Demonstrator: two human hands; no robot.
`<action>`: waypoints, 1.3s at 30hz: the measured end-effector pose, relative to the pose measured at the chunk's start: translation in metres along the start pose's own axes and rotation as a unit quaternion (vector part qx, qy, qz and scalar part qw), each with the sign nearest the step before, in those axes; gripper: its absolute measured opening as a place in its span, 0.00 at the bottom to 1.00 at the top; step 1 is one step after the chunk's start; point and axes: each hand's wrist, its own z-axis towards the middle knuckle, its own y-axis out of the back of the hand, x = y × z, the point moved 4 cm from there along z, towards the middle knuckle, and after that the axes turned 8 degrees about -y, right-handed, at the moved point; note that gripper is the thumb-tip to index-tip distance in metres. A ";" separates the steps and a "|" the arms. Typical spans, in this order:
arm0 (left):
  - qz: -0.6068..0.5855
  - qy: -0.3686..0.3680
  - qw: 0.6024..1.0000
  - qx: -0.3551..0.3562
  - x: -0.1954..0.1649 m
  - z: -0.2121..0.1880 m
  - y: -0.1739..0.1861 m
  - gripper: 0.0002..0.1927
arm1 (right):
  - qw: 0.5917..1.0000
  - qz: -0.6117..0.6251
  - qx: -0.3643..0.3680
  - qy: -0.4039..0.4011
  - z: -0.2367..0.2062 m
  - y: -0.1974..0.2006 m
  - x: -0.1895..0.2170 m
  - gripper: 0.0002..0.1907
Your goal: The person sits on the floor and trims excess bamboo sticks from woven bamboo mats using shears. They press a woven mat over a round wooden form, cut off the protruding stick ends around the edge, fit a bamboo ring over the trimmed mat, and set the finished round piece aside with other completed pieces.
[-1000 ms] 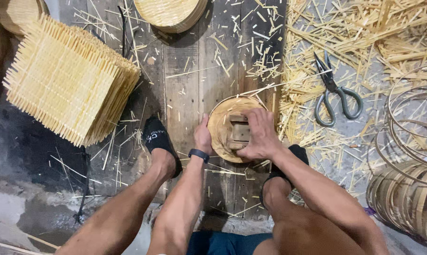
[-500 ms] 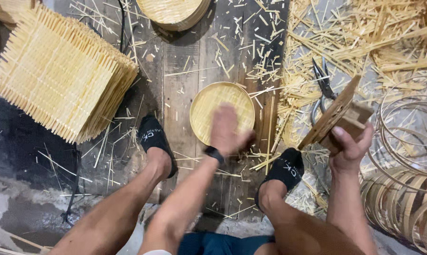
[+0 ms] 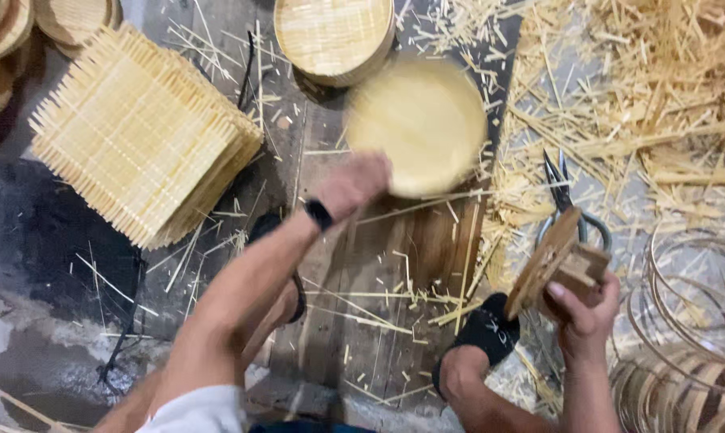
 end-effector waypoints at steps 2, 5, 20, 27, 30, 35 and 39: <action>-0.190 0.171 0.965 -0.049 0.077 0.011 -0.041 0.27 | 0.999 -0.032 -0.009 0.001 -0.003 0.004 -0.002 0.39; -0.410 0.316 0.844 -0.142 0.144 0.018 -0.078 0.25 | 0.996 -0.086 -0.020 -0.009 -0.007 0.010 -0.005 0.39; -0.479 0.343 0.798 -0.124 0.145 0.033 -0.126 0.20 | 0.987 -0.154 -0.016 -0.042 0.004 0.008 -0.003 0.46; -0.262 0.381 0.885 -0.048 0.144 0.043 -0.083 0.38 | 0.989 -0.055 0.094 -0.096 0.003 -0.018 -0.008 0.47; -0.538 0.445 0.678 -0.230 0.067 0.044 -0.004 0.30 | 0.963 0.119 0.180 -0.162 0.005 -0.045 -0.022 0.47; -0.853 0.500 0.072 -0.128 -0.081 0.040 0.054 0.28 | 0.942 0.137 0.197 -0.233 0.016 -0.096 -0.041 0.38; -0.808 0.565 0.071 -0.153 -0.075 0.011 0.042 0.25 | 0.964 0.036 0.170 -0.200 0.028 -0.121 -0.054 0.29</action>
